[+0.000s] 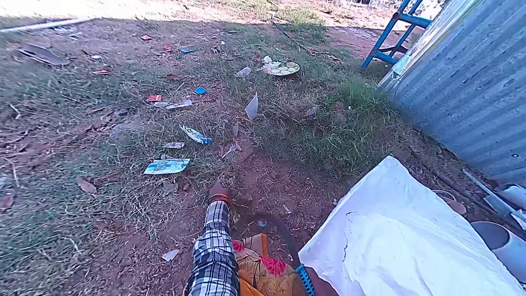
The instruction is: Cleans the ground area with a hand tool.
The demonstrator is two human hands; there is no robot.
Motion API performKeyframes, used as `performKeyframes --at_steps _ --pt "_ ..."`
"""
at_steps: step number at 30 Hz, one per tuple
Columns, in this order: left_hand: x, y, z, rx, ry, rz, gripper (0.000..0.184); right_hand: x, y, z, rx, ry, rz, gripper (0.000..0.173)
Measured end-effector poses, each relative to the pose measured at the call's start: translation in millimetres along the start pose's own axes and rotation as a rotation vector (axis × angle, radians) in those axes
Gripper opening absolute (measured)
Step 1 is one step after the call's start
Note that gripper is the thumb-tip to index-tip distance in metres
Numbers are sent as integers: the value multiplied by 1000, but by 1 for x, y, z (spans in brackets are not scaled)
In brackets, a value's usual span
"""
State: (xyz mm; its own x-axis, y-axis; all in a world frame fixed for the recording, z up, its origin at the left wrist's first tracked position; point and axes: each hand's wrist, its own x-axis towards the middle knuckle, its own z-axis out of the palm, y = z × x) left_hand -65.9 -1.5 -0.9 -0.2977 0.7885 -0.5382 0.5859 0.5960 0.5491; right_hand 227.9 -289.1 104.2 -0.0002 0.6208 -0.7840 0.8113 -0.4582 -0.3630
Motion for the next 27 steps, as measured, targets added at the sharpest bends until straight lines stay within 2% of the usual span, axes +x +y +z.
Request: performKeyframes --at_steps 3,7,9,12,14,15,17,20,22,27 --pt "-3 -1 1 -2 8 2 67 13 -15 -24 115 145 -61 68" --pt "-2 -7 -2 -85 4 17 67 51 -72 -58 345 397 -235 74" --pt "-3 -8 -1 -106 15 13 66 72 -100 -63 307 464 -249 75" --pt "-5 -6 1 -96 12 11 66 92 -111 -49 11 270 -103 74" --pt "-5 -6 -2 -95 8 10 68 90 -94 -23 -109 91 -27 74" --pt "-4 -7 -4 -84 2 11 68 84 -81 -10 -94 71 -17 74" --pt "-1 -4 -4 -53 -11 11 68 71 -62 -2 -67 97 -29 71" --pt "-3 -1 -2 -8 -15 9 65 53 -55 -11 -45 44 -20 70" --pt "-2 0 -5 -9 -10 15 63 50 -63 -24 -47 41 -17 70" --pt "-6 -1 -10 -22 -30 0 62 74 -95 -43 -50 184 -58 73"
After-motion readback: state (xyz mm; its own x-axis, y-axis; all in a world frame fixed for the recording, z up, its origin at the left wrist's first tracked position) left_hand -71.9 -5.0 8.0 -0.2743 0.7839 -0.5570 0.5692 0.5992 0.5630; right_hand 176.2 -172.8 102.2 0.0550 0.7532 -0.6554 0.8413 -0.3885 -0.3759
